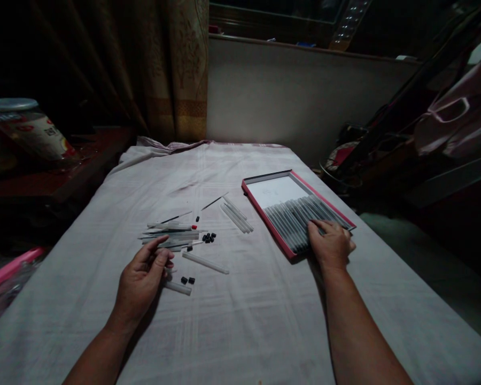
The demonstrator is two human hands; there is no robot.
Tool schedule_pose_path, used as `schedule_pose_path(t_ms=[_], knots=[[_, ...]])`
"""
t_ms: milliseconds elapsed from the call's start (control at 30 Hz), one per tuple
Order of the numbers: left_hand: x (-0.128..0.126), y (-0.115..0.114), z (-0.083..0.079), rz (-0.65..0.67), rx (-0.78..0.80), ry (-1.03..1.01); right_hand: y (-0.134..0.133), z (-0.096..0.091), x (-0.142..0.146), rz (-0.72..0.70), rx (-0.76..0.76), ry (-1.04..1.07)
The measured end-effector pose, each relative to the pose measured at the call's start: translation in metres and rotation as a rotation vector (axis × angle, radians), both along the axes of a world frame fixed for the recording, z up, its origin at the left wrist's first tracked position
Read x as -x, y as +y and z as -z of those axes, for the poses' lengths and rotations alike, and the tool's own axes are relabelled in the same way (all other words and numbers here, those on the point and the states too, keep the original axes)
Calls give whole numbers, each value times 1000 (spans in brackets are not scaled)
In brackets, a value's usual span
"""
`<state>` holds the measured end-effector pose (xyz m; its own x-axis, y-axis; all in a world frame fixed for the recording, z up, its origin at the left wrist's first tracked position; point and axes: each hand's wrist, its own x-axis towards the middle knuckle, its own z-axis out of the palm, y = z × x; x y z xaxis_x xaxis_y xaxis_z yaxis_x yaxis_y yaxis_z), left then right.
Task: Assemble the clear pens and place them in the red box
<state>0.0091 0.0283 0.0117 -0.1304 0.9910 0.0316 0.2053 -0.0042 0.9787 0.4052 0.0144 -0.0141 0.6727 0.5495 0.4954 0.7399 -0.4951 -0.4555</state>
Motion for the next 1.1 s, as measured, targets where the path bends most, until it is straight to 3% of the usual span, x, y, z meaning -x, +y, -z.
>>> schedule_pose_path(t_ms=[200,333,400,500,600,667,767,900,1100], knots=[[22,10,-6,-175,-158,142,-5,4,-5,-42,-18,-46],[35,18,-2,-273,-188,146,-3,-7,6,-98,-66,-132],[38,21,1,-305,-189,146,1,-18,24,-223,-114,-171],[42,23,5,-330,-178,155,11,-31,69,-583,-124,-179],[44,25,8,-337,-186,159,24,-33,122,-889,-9,-104],[45,26,8,-340,-188,164,33,-31,149,-978,121,-74],[46,27,9,-337,-172,168,41,-28,166,-857,250,-76],[46,29,12,-315,-180,186,41,-25,154,-609,332,-146],[45,30,16,-291,-204,217,32,-20,143,-558,386,-241]])
